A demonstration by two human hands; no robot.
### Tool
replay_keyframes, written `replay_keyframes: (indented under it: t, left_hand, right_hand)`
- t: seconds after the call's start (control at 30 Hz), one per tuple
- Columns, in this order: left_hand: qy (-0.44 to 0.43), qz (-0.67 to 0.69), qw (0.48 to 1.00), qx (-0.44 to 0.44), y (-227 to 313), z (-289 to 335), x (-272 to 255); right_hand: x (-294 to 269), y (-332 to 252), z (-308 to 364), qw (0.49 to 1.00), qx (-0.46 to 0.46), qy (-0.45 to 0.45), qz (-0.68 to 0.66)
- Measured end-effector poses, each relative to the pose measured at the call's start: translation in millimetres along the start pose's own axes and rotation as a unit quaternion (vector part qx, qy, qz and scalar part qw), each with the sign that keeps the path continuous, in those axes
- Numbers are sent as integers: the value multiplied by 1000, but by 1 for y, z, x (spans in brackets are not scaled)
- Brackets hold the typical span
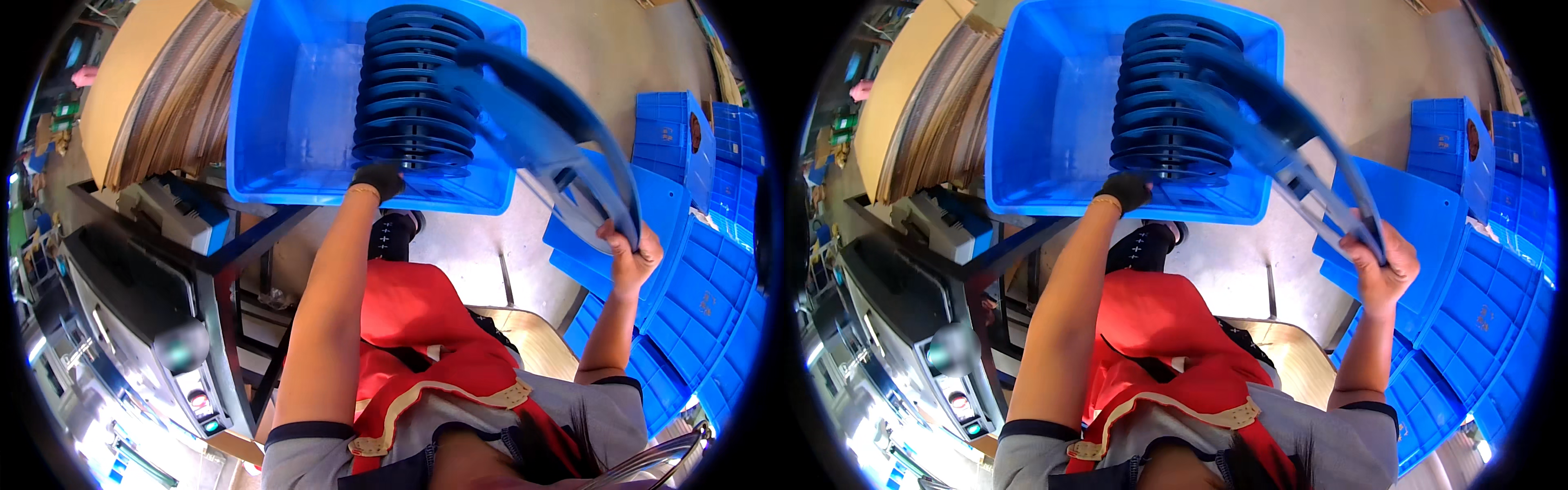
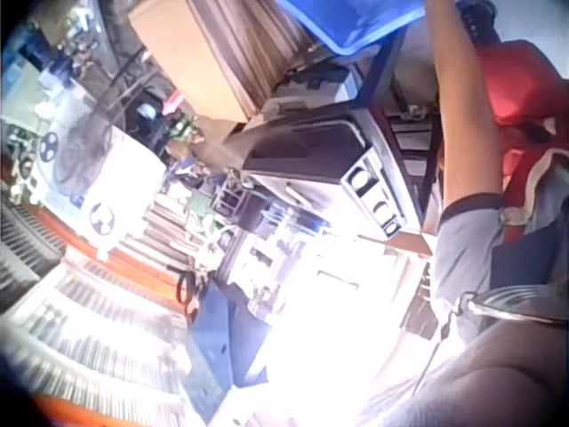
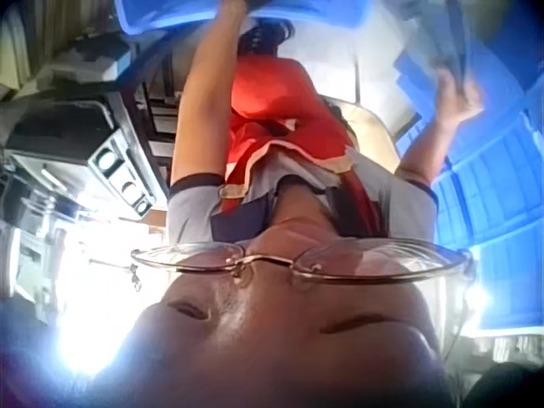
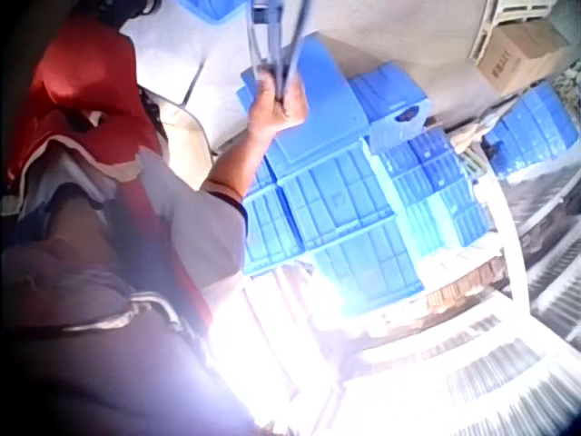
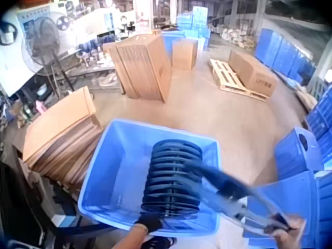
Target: The person assembles blue plastic spools by inserting a red center piece into the hub. They then place the assembled spool onto a machine, press a button, and remove the finished item to place it in a blue bin. This process is repeated multiple times.
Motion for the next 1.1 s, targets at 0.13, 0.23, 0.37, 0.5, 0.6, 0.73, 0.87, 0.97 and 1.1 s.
replay_keyframes:
  t: [0.13,0.23,0.37,0.5,0.6,0.73,0.87,0.97,1.1]
  left_hand:
    - [5,481,872,-92,-82,-37,31]
    - [62,725,663,-176,-69,-10,-16]
    - [347,438,822,-109,-97,70,-28]
    - [422,416,802,-75,2,201,-36]
    - [355,413,838,-45,42,287,-24]
    - [380,362,840,-135,59,382,12]
    - [425,282,823,-249,63,456,96]
    - [415,300,796,-323,78,504,125]
    - [414,299,791,-336,106,534,120]
  right_hand:
    - [58,19,-46,975,-111,-189,-22]
    - [127,43,-57,950,-36,-310,-27]
    - [203,56,-46,931,-150,-332,26]
    - [202,72,-35,932,57,-354,50]
    - [152,54,-51,943,27,-327,60]
    - [111,-6,-64,958,78,-239,137]
    - [164,-15,-49,970,-35,-229,74]
    - [177,-31,-42,966,-44,-253,40]
    - [171,-11,-52,946,6,-324,28]
Point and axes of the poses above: each hand's wrist, its own z-axis away from the middle knuckle, its own x-axis out of the palm, y = z × x, the point moved 1 cm from there along -z, towards the middle knuckle, and after that the axes turned 6 degrees about z, right-handed, at the moved point
